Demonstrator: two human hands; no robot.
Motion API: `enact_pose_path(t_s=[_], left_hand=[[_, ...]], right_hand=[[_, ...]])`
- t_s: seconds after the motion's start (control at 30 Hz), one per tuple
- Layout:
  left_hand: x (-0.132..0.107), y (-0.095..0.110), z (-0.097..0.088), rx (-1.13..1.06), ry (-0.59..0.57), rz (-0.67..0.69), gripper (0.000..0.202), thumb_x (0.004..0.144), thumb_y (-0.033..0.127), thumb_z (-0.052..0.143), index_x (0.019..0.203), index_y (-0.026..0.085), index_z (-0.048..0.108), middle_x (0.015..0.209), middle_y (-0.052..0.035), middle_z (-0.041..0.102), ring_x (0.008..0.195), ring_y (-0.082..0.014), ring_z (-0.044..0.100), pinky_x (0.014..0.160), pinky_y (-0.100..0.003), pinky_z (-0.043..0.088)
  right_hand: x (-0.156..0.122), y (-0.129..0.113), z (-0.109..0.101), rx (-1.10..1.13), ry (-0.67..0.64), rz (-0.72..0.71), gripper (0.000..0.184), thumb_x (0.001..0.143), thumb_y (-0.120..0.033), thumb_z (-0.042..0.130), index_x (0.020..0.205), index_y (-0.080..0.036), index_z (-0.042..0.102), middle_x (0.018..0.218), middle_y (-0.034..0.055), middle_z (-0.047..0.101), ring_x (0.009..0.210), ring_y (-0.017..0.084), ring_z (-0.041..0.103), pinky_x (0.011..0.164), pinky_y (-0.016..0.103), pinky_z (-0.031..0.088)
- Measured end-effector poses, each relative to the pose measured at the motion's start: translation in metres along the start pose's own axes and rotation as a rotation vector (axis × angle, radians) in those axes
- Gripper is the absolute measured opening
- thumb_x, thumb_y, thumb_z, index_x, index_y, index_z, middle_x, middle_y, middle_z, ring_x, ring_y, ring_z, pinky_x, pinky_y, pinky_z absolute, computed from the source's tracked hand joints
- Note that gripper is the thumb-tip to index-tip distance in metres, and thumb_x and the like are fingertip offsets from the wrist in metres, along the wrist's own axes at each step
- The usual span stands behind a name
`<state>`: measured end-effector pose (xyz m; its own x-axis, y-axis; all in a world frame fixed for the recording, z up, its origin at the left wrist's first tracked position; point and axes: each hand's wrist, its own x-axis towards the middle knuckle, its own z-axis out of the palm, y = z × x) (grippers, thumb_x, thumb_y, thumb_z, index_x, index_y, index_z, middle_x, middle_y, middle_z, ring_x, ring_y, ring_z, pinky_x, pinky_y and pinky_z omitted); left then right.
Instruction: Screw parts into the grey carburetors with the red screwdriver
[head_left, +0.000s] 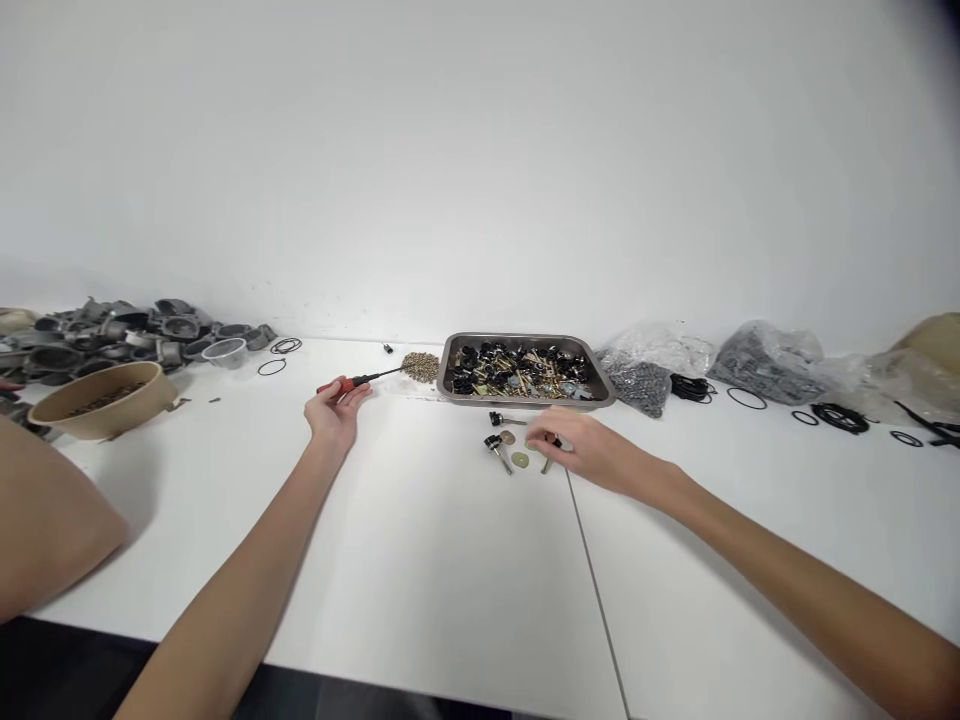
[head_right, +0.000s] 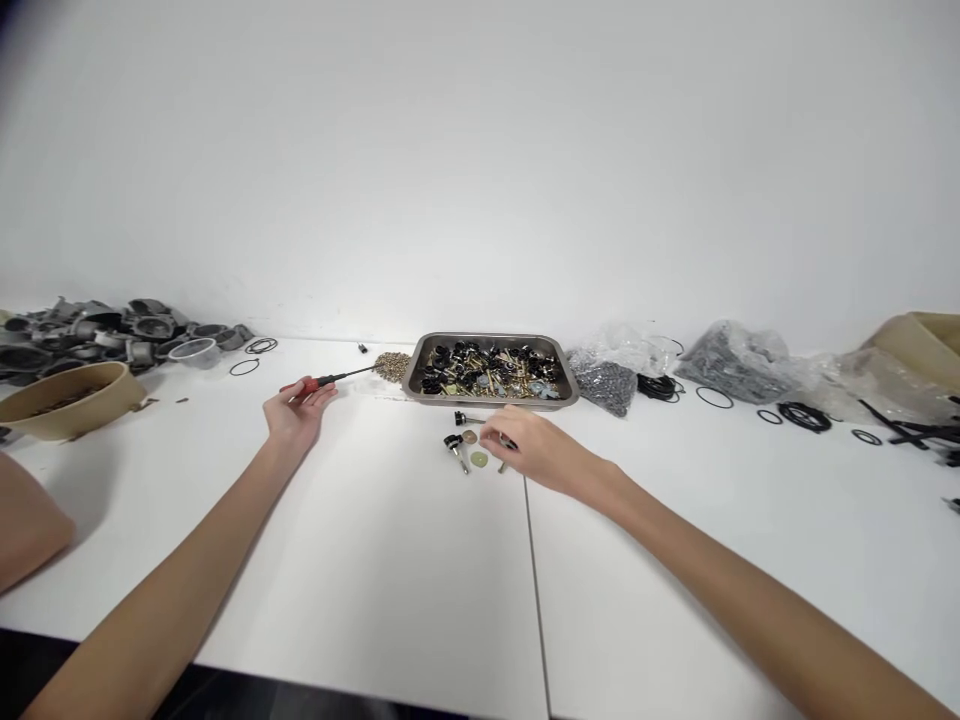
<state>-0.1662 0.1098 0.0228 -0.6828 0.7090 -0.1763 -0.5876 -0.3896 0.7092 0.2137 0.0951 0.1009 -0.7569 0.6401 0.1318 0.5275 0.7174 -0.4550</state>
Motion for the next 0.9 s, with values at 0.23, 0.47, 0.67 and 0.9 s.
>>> enact_pose_path(t_s=[0.23, 0.47, 0.67, 0.9], left_hand=[[-0.003, 0.0, 0.001, 0.008, -0.02, 0.006, 0.011, 0.068, 0.008, 0.052, 0.077, 0.01, 0.057, 0.065, -0.0035, 0.058, 0.069, -0.0225, 0.069, 0.073, -0.037, 0.06], [-0.003, 0.0, 0.001, 0.043, -0.021, 0.012, 0.009, 0.07, 0.008, 0.051, 0.077, 0.012, 0.055, 0.067, -0.0038, 0.058, 0.071, -0.0211, 0.069, 0.077, -0.037, 0.06], [-0.002, -0.003, 0.002, 0.078, -0.005, 0.039, 0.006, 0.072, 0.008, 0.056, 0.077, 0.01, 0.054, 0.07, -0.0046, 0.06, 0.072, -0.0215, 0.07, 0.079, -0.039, 0.061], [0.0, -0.006, 0.002, 0.091, 0.009, 0.067, 0.007, 0.073, 0.009, 0.058, 0.079, 0.01, 0.053, 0.07, -0.0045, 0.062, 0.073, -0.022, 0.071, 0.08, -0.04, 0.062]], right_hand=[[-0.039, 0.019, 0.048, 0.139, 0.307, -0.025, 0.019, 0.099, -0.032, 0.045, 0.098, -0.023, 0.062, 0.087, 0.0065, 0.063, 0.083, 0.021, 0.057, 0.074, 0.037, 0.047], [-0.043, 0.028, 0.063, 0.255, 0.344, 0.067, 0.017, 0.097, -0.034, 0.048, 0.095, -0.025, 0.063, 0.089, 0.0061, 0.062, 0.081, 0.02, 0.059, 0.064, 0.032, 0.048], [-0.044, 0.026, 0.063, 0.291, 0.295, 0.132, 0.02, 0.097, -0.037, 0.048, 0.092, -0.024, 0.064, 0.089, 0.006, 0.062, 0.08, 0.018, 0.06, 0.055, 0.027, 0.045], [-0.044, 0.023, 0.064, 0.3, 0.271, 0.139, 0.021, 0.097, -0.037, 0.047, 0.091, -0.024, 0.064, 0.09, 0.0058, 0.063, 0.079, 0.018, 0.06, 0.055, 0.028, 0.044]])
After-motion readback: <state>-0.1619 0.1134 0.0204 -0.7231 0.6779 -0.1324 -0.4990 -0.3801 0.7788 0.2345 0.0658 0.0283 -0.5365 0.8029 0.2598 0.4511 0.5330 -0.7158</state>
